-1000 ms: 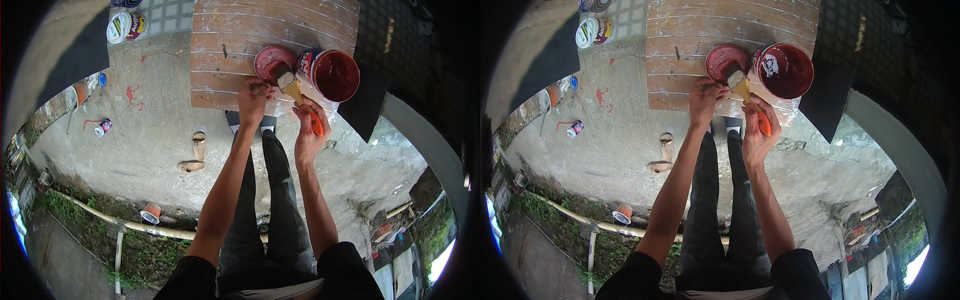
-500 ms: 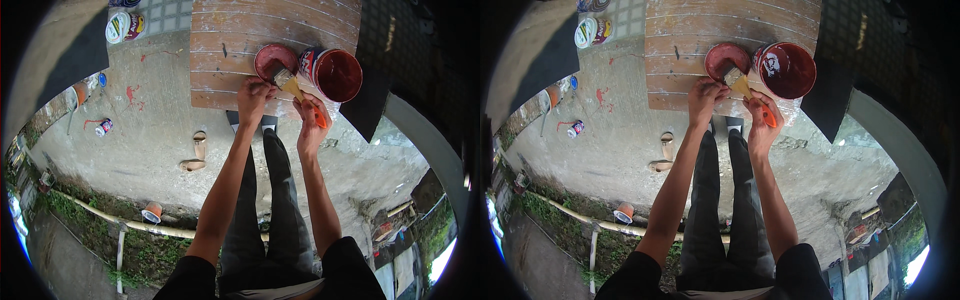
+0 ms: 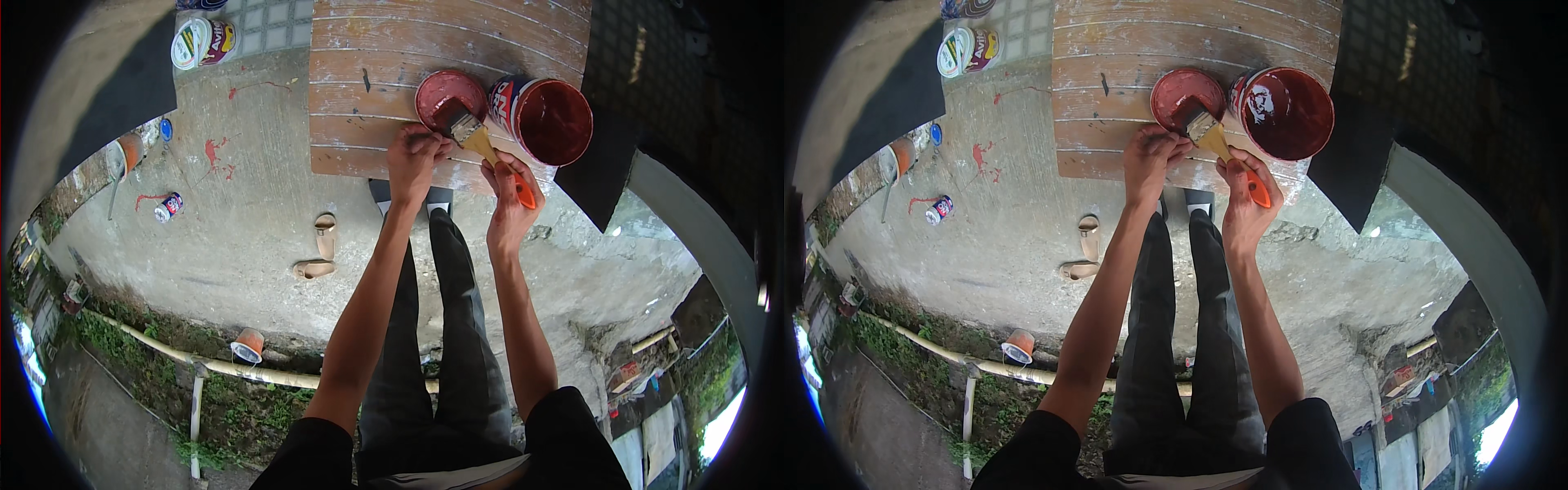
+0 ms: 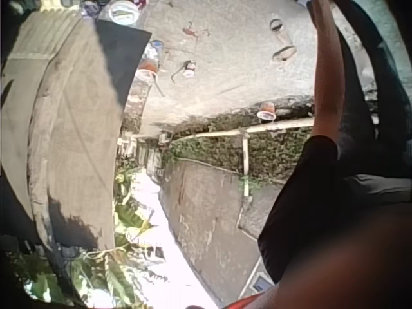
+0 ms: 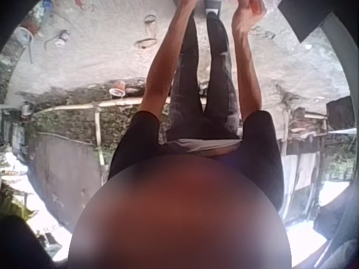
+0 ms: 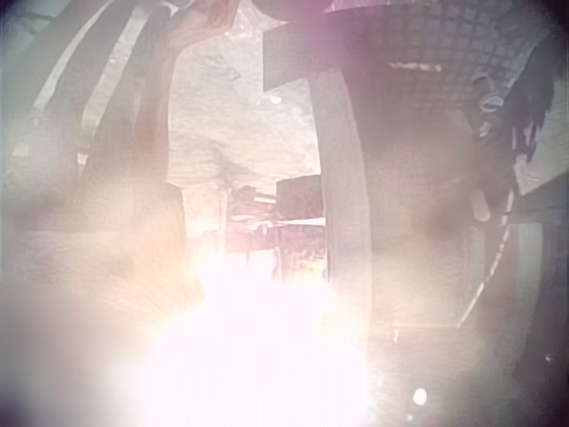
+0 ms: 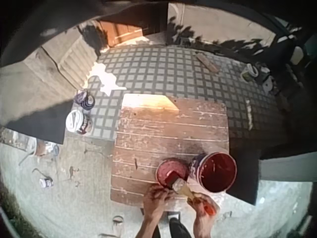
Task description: Painting the surfaces of a red louvered structure with a brush.
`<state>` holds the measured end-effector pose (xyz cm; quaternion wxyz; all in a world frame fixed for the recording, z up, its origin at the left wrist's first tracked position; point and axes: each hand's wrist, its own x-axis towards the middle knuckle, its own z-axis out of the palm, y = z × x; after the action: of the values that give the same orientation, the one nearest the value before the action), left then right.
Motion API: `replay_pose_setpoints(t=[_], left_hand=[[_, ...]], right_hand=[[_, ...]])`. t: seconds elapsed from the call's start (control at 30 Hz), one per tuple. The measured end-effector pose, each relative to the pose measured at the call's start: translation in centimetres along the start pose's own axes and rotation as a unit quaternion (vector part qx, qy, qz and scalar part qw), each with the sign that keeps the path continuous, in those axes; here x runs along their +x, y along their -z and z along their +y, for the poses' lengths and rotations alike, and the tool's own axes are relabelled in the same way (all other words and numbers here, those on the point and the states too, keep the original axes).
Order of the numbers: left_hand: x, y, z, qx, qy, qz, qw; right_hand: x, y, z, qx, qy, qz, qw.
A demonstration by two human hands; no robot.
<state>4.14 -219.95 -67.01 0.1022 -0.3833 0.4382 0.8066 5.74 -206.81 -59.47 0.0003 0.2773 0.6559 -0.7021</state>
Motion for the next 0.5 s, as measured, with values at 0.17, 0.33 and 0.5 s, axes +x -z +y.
replay_pose_setpoints(t=[0.17, 0.33, 0.5], left_hand=[[0.0, 0.1, -0.1, 0.007, -0.001, 0.0, 1.0], [0.0, 0.2, 0.2, 0.012, 0.0, 0.002, 1.0], [0.2, 0.4, 0.1, 0.006, -0.028, 0.0, 1.0]], right_hand=[[-0.3, 0.2, -1.4, -0.006, -0.006, 0.001, 1.0], [-0.3, 0.7, -3.4, -0.155, 0.077, -0.067, 0.983], [1.1, 1.2, -5.2, -0.399, 0.244, -0.255, 0.846]])
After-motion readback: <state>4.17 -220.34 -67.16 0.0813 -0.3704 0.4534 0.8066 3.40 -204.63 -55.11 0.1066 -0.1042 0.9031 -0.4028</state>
